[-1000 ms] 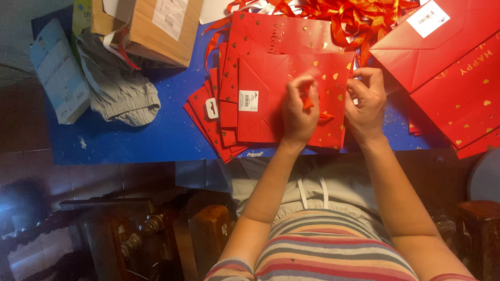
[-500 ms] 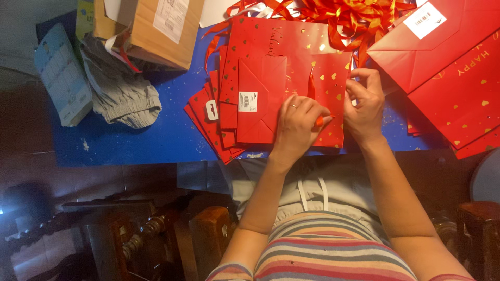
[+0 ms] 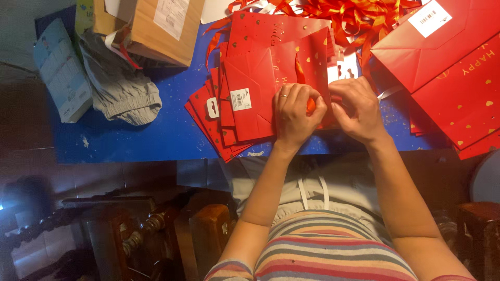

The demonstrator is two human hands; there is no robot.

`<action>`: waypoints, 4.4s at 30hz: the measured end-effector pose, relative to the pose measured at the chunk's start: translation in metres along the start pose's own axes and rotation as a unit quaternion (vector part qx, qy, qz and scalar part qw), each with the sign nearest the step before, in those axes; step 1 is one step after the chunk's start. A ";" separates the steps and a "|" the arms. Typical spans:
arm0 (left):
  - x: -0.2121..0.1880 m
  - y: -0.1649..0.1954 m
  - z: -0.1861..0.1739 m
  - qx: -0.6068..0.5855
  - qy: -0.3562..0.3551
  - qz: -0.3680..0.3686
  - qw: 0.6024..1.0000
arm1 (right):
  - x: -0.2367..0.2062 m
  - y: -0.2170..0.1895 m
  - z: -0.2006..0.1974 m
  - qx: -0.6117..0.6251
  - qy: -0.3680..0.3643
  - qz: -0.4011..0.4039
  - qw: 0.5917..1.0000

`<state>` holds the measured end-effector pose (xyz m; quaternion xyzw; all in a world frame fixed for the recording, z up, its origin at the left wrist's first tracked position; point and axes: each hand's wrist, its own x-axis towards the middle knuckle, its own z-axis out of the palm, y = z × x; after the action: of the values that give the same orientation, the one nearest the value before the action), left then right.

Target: The person ties orange ribbons around the handles of red Valentine's Day gift bags. They repeatedly thread the ribbon through the handle holes and tie knots to secure them.

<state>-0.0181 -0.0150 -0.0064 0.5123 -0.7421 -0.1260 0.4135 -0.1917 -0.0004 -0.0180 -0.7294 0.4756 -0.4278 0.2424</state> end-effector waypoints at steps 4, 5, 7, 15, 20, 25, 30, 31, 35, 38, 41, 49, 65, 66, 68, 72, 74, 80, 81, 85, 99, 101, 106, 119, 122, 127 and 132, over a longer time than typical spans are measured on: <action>-0.002 -0.005 -0.007 -0.039 -0.055 0.026 0.997 | -0.006 0.006 0.000 0.011 -0.031 0.040 0.999; -0.003 -0.005 -0.008 -0.047 -0.055 0.036 0.997 | -0.008 0.007 0.001 0.005 -0.035 0.061 0.997; -0.004 -0.005 -0.008 -0.061 -0.054 0.057 0.995 | -0.011 0.009 0.006 0.020 -0.013 0.072 0.997; -0.008 -0.001 -0.001 -0.079 -0.018 0.022 0.996 | -0.016 0.013 -0.002 0.010 -0.027 -0.010 1.000; -0.008 0.000 -0.003 -0.075 -0.025 0.026 0.996 | -0.014 0.011 -0.003 0.021 -0.024 -0.011 0.999; -0.006 0.000 -0.005 -0.071 -0.037 0.029 0.996 | -0.010 0.006 -0.002 0.006 -0.019 0.017 1.000; -0.004 -0.002 -0.003 -0.072 -0.031 0.028 0.997 | 0.002 -0.013 -0.002 -0.088 0.042 -0.058 0.994; -0.004 -0.003 -0.002 -0.071 -0.030 0.027 0.997 | 0.004 -0.018 -0.001 -0.153 0.067 -0.092 0.982; -0.003 -0.007 -0.002 -0.077 -0.033 0.027 0.996 | 0.014 -0.026 -0.003 -0.223 0.117 -0.177 0.951; -0.002 -0.008 -0.003 -0.081 -0.029 0.028 0.996 | 0.014 -0.021 -0.002 -0.115 0.046 -0.132 0.983; -0.002 -0.007 -0.004 -0.080 -0.028 0.027 0.996 | 0.008 -0.011 0.003 -0.093 0.035 -0.116 0.988; 0.002 -0.005 -0.010 -0.082 -0.036 0.035 0.995 | -0.014 0.009 0.014 0.125 0.065 0.062 0.988; 0.000 -0.004 -0.016 -0.074 -0.054 0.044 0.995 | -0.019 0.018 0.005 0.155 -0.005 0.041 0.987; 0.000 -0.004 -0.016 -0.069 -0.050 0.046 0.995 | -0.019 0.017 0.003 0.155 -0.009 0.045 0.987; -0.002 -0.002 -0.016 -0.066 -0.050 0.042 0.996 | -0.018 0.013 0.001 0.157 -0.018 0.053 0.986; -0.004 -0.002 -0.015 -0.080 -0.045 0.028 0.995 | -0.016 0.009 0.002 0.130 -0.008 0.056 0.990; -0.005 -0.001 -0.014 -0.088 -0.038 0.024 0.995 | -0.015 0.007 0.003 0.116 0.001 0.061 0.991; -0.006 -0.002 -0.012 -0.094 -0.029 0.024 0.995 | -0.013 -0.001 0.007 0.108 0.030 0.116 0.987; -0.006 -0.002 -0.012 -0.096 -0.031 0.022 0.995 | -0.012 -0.001 0.007 0.107 0.038 0.101 0.988; -0.005 -0.003 -0.009 -0.097 -0.037 0.020 0.994 | -0.012 0.001 0.006 0.092 0.069 0.049 0.992; -0.003 -0.004 -0.007 -0.093 -0.044 0.019 0.995 | -0.001 -0.008 0.002 0.103 0.111 0.028 0.988; -0.004 -0.004 -0.005 -0.091 -0.038 0.015 0.995 | 0.001 -0.009 0.005 0.016 0.079 0.037 0.996; -0.006 -0.004 -0.005 -0.096 -0.004 0.000 0.995 | 0.000 -0.006 0.005 0.005 0.039 0.010 0.999; -0.010 -0.005 -0.006 -0.098 0.005 0.001 0.995 | 0.006 -0.022 0.002 0.050 0.109 0.039 0.992; -0.010 -0.004 -0.006 -0.096 0.005 0.004 0.995 | 0.007 -0.021 0.004 -0.016 0.043 -0.050 0.998; -0.009 -0.003 -0.007 -0.086 0.003 0.009 0.996 | -0.002 -0.005 0.008 0.026 0.026 -0.019 0.999; -0.006 -0.002 -0.007 -0.087 0.003 0.009 0.996 | -0.012 0.003 0.012 0.115 0.098 0.103 0.983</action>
<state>-0.0108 -0.0091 -0.0058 0.4676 -0.7317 -0.1849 0.4602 -0.1855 0.0086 -0.0313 -0.5982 0.5171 -0.5219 0.3199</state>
